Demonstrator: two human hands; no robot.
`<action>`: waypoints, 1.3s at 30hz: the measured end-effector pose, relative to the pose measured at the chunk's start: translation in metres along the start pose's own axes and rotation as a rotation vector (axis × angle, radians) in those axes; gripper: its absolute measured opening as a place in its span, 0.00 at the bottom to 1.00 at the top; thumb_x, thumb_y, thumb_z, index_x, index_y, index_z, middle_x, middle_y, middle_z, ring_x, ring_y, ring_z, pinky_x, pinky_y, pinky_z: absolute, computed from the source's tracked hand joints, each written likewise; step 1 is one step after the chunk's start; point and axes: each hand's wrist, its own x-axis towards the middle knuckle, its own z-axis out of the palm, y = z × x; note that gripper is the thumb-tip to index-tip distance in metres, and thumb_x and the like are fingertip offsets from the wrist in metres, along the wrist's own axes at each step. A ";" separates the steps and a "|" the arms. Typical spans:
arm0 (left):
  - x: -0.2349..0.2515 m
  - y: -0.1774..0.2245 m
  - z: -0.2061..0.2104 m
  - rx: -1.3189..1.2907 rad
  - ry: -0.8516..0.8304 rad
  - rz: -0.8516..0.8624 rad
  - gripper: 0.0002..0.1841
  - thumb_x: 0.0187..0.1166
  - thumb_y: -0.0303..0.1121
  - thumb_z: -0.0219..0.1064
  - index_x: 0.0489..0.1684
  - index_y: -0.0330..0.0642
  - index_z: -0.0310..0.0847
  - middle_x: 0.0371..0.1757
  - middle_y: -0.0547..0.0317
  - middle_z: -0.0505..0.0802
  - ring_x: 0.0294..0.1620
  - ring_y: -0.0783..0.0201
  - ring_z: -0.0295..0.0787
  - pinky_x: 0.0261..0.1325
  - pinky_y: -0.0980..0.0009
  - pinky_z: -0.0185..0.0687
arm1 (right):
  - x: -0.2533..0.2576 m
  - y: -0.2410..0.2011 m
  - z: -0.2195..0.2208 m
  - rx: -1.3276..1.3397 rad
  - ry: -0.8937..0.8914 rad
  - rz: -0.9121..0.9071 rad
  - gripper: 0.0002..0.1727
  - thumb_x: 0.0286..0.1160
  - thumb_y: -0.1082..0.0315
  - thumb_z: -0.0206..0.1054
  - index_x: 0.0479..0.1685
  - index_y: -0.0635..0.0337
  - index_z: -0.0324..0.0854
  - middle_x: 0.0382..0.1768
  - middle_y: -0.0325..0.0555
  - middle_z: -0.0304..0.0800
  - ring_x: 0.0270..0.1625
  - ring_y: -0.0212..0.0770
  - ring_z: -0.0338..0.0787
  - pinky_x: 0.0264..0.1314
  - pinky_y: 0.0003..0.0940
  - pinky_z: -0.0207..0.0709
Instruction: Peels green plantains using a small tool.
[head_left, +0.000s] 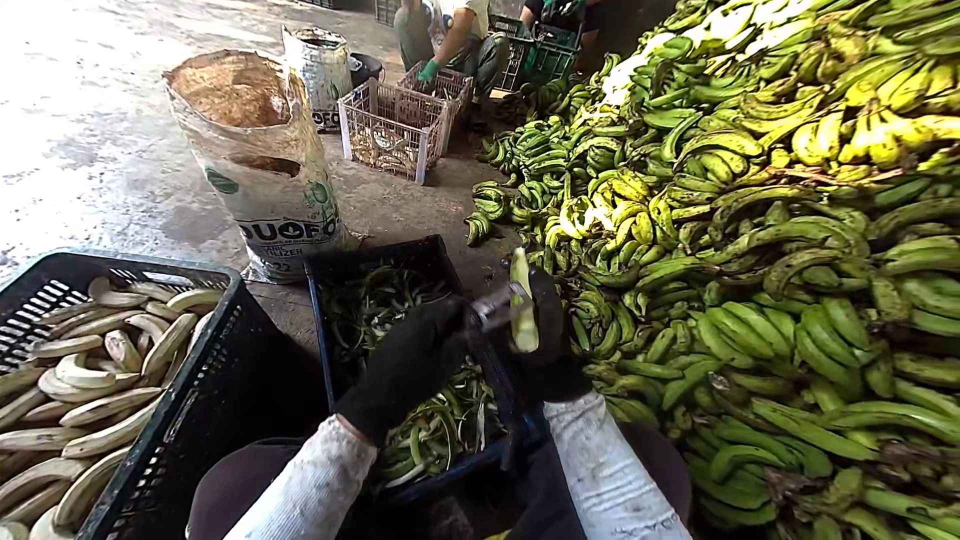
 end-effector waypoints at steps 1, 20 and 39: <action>-0.004 0.002 0.006 0.003 -0.050 0.030 0.28 0.86 0.60 0.55 0.76 0.55 0.79 0.56 0.60 0.92 0.51 0.64 0.90 0.57 0.55 0.87 | 0.004 -0.001 -0.002 -0.008 -0.006 -0.020 0.22 0.91 0.50 0.44 0.62 0.49 0.79 0.29 0.36 0.85 0.27 0.29 0.85 0.29 0.27 0.85; -0.017 0.006 0.028 -0.024 0.185 0.055 0.30 0.86 0.58 0.54 0.79 0.49 0.78 0.61 0.54 0.91 0.58 0.63 0.89 0.62 0.56 0.87 | 0.007 -0.016 0.035 -0.183 0.267 -0.318 0.28 0.87 0.47 0.54 0.85 0.37 0.62 0.58 0.35 0.83 0.50 0.30 0.85 0.48 0.33 0.84; -0.010 -0.007 0.037 0.269 0.407 0.121 0.32 0.84 0.59 0.55 0.79 0.47 0.78 0.56 0.44 0.92 0.53 0.46 0.90 0.55 0.45 0.86 | 0.012 -0.012 0.042 0.264 0.202 -0.167 0.17 0.88 0.44 0.52 0.60 0.41 0.75 0.44 0.37 0.85 0.42 0.33 0.88 0.40 0.37 0.87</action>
